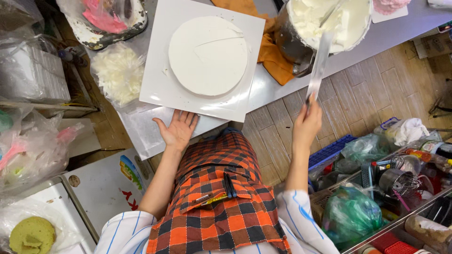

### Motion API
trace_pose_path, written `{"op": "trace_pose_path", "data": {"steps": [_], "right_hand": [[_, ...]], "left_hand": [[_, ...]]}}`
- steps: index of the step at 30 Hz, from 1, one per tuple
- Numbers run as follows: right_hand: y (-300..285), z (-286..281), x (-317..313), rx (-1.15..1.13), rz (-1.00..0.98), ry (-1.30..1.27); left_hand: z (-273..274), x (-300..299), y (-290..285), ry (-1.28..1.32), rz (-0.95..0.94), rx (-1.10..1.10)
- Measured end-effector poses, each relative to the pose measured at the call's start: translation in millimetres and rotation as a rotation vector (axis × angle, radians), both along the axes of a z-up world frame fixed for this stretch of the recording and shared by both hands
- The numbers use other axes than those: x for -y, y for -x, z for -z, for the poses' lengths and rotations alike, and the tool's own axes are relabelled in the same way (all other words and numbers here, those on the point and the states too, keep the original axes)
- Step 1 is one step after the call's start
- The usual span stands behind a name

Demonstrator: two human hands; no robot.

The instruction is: The person smooths the white frosting on a round cake using a metal spatula. They then wipe the spatula and their hands with an orange cloth and continue to smooth the cake surface. The person also wipes the metal countertop with the cloth.

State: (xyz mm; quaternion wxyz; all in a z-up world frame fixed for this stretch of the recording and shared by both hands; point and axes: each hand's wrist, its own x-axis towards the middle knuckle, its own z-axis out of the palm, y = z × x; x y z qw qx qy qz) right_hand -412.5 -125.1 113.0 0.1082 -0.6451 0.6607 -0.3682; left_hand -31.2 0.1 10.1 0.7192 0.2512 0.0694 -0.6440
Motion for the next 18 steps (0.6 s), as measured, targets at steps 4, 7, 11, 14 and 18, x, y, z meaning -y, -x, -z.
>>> {"op": "trace_pose_path", "data": {"steps": [4, 7, 11, 14, 18], "right_hand": [[-4, -20, -46, 0.045, 0.048, -0.132], [-14, -34, -49, 0.103, -0.062, -0.095], [-43, -43, -25, 0.128, -0.18, -0.189], [-66, -47, 0, 0.167, -0.329, -0.225], [-83, -47, 22, 0.15, -0.377, -0.278]], "left_hand": [[1, 9, -9, -0.011, 0.003, 0.008], [2, 16, -9, -0.016, 0.033, 0.009], [3, 22, 3, -0.045, 0.067, 0.011], [0, 22, 10, -0.046, 0.081, 0.037], [-4, 17, 11, -0.007, 0.07, 0.06]]}}
